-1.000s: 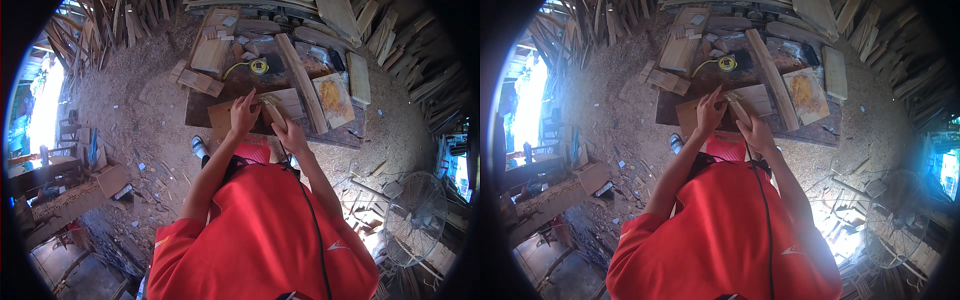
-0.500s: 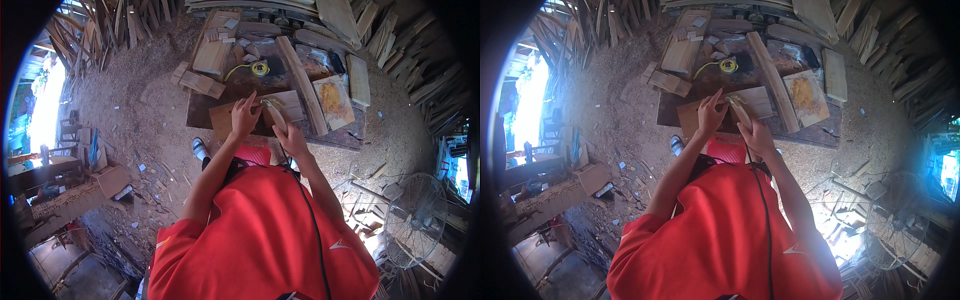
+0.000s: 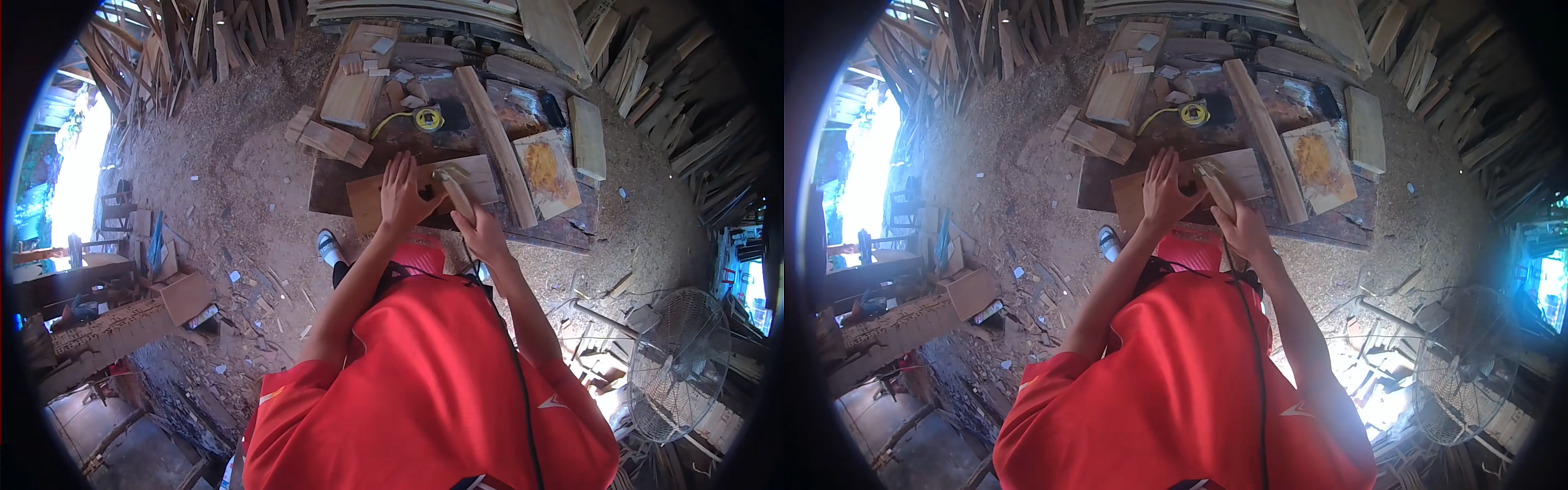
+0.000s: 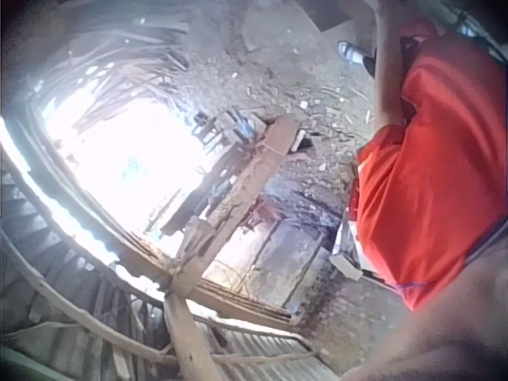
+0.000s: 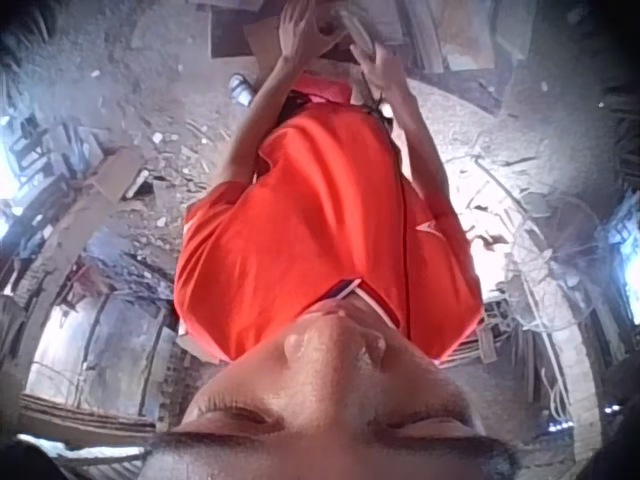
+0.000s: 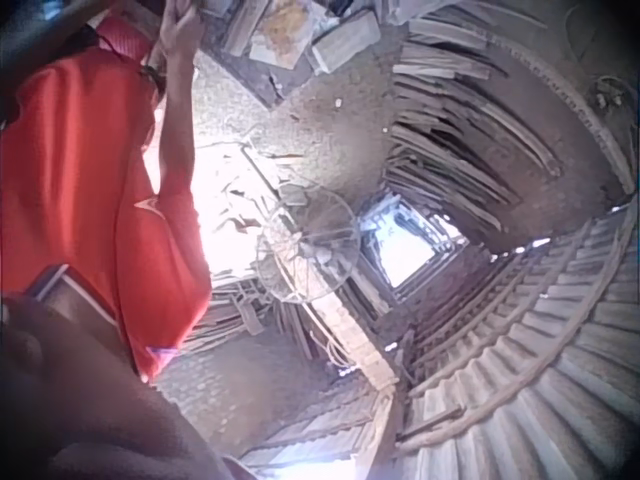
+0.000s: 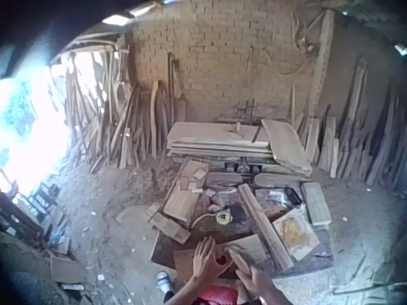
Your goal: Hammering wooden pieces together and sanding a wood block in a workshop.
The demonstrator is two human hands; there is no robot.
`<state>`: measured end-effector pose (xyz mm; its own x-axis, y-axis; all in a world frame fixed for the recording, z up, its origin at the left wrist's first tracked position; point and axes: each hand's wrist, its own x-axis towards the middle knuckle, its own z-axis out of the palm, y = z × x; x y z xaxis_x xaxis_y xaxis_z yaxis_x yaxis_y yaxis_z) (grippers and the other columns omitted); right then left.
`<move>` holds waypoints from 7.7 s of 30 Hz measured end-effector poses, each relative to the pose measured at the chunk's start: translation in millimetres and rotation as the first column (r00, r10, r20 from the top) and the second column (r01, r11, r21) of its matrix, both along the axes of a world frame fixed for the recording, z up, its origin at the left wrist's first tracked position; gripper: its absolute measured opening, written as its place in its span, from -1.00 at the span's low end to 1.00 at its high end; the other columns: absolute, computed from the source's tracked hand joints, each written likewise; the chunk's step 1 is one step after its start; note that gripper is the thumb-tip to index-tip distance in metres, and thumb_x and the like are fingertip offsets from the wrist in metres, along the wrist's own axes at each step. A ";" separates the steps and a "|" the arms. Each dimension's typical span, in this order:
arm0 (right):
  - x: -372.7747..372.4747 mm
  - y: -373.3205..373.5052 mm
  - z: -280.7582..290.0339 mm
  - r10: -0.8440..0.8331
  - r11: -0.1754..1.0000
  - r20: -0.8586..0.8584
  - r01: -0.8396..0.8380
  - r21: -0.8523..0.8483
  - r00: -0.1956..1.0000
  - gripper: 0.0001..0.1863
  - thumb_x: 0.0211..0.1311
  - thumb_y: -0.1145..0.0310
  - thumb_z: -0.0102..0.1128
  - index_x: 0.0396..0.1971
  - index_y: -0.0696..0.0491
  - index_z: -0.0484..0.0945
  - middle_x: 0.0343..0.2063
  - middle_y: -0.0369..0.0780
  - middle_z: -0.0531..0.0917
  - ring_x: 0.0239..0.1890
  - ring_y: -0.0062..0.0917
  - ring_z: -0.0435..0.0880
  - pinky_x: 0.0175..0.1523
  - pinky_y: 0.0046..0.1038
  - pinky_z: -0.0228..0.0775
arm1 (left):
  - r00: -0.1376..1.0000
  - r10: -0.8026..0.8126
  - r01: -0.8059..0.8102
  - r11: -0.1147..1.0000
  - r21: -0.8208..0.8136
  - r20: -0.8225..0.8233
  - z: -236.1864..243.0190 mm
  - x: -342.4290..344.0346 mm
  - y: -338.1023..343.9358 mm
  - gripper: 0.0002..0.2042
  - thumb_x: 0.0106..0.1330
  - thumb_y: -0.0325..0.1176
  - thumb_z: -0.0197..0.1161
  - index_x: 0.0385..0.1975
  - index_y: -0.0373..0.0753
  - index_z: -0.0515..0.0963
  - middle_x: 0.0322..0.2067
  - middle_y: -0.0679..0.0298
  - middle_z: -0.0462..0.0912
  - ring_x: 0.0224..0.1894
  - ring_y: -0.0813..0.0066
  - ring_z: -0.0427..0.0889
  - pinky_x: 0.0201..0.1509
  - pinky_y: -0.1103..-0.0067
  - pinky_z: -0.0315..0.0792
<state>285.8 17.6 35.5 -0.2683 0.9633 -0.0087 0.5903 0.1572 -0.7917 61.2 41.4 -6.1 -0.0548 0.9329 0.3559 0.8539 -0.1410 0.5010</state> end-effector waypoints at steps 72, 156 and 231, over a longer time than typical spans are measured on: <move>7.8 -0.1 -2.3 -0.081 0.995 0.019 0.082 -0.059 0.997 -0.40 0.51 -0.11 0.30 0.12 0.18 0.64 -0.37 0.11 0.77 -0.26 0.11 0.82 -0.15 -0.02 0.59 | 0.988 0.010 -0.020 0.998 -0.065 -0.154 -25.0 10.6 5.5 -0.44 0.61 -0.10 0.15 0.57 -0.05 0.39 0.62 -0.25 0.14 0.68 -0.23 0.09 0.73 -0.09 -0.09; -8.0 -7.5 1.9 0.029 0.988 -0.073 -0.018 0.153 0.997 -0.42 0.54 -0.01 0.28 0.28 0.16 0.59 -0.43 0.14 0.75 -0.30 0.20 0.79 -0.23 0.03 0.58 | 0.960 -0.082 0.054 0.992 0.110 0.268 -17.9 -13.9 -4.1 -0.52 0.20 -0.21 0.60 0.05 -0.35 0.69 0.23 0.00 0.63 0.42 -0.04 0.52 0.71 0.01 0.15; 9.5 13.3 -50.1 -0.135 0.986 -0.079 0.126 -0.110 0.988 -0.33 0.51 -0.12 0.30 0.33 0.14 0.58 0.02 0.15 0.77 0.14 0.12 0.75 0.20 -0.05 0.59 | 0.795 -0.128 0.264 0.953 -0.148 0.593 13.3 -25.5 19.9 -0.82 0.30 -0.49 0.49 -0.13 -0.32 0.80 -0.26 0.10 0.82 -0.28 0.39 0.84 -0.14 0.47 0.67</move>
<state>295.4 30.9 -14.6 -0.1441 0.9852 -0.0933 0.5296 -0.0029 -0.8482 35.7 61.3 7.2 0.0081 0.9938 0.1108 0.3676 -0.1060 0.9239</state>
